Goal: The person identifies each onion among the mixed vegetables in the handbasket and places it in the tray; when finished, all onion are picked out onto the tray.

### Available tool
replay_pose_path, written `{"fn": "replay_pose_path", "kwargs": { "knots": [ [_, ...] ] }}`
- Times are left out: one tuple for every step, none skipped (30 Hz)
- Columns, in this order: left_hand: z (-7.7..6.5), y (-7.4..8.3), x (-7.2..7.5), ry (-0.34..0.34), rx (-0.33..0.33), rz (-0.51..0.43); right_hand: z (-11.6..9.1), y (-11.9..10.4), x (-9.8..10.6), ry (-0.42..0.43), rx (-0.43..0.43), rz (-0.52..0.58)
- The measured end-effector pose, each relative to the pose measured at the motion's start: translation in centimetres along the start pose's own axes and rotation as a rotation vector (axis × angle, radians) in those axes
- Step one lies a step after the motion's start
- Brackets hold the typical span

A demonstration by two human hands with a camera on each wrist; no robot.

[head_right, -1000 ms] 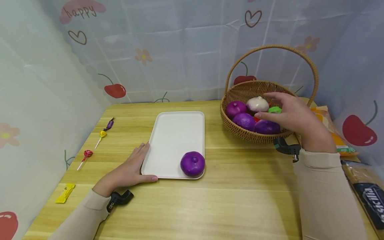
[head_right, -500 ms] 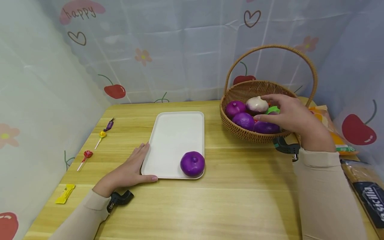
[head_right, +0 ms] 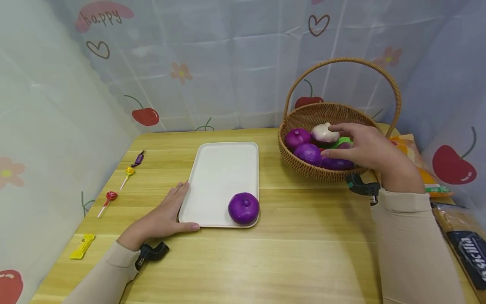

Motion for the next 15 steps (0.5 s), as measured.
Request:
{"fn": "replay_pose_path", "kwargs": {
  "knots": [
    [-0.01,0.02,0.02,0.001,0.000,0.000,0.00,0.00,-0.01,0.000,0.001,-0.006],
    [-0.02,0.05,0.03,0.001,0.000,0.000,0.00,-0.04,-0.02,-0.001,0.004,-0.010],
    [-0.03,0.07,0.05,0.002,0.000,0.002,0.00,-0.06,-0.04,-0.002,0.006,-0.011],
    [-0.03,0.10,0.06,0.002,-0.001,0.002,0.00,-0.06,-0.07,-0.006,0.008,-0.010],
    [-0.04,0.11,0.07,0.003,-0.002,0.003,-0.02,-0.07,-0.11,-0.009,0.011,-0.009],
    [-0.04,0.11,0.07,0.002,-0.001,0.004,-0.04,-0.11,-0.14,-0.011,0.014,-0.008],
    [-0.06,0.11,0.08,0.002,-0.001,0.005,-0.06,-0.11,-0.16,-0.013,0.016,-0.010],
    [-0.06,0.11,0.07,0.003,-0.001,0.006,-0.07,-0.10,-0.20,-0.015,0.017,-0.011],
    [-0.06,0.08,0.06,0.003,-0.001,0.007,-0.09,-0.10,-0.25,-0.016,0.017,-0.016],
    [-0.05,0.06,0.03,0.003,-0.001,0.008,-0.11,-0.10,-0.31,-0.018,0.018,-0.017],
    [-0.04,0.04,0.00,0.004,-0.002,0.010,-0.12,-0.11,-0.39,-0.021,0.018,-0.019],
    [-0.03,0.03,-0.02,0.005,-0.002,0.011,-0.11,-0.06,-0.45,-0.025,0.019,-0.022],
    [-0.03,0.00,-0.03,0.005,-0.003,0.012,-0.09,-0.05,-0.52,-0.028,0.019,-0.024],
    [-0.03,-0.01,-0.04,0.005,-0.003,0.011,-0.07,-0.08,-0.59,-0.029,0.021,-0.027],
    [-0.02,-0.01,-0.06,0.005,-0.004,0.011,-0.05,-0.12,-0.64,-0.029,0.023,-0.033]
  ]
}}
Point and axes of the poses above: each hand's wrist, its own z-axis towards the middle knuckle, its own x-axis out of the back of the hand, y = z × x, the point moved 10 cm from there along z, towards the middle knuckle, and after that the axes turned 14 degrees about -y, right-handed, at the moved point
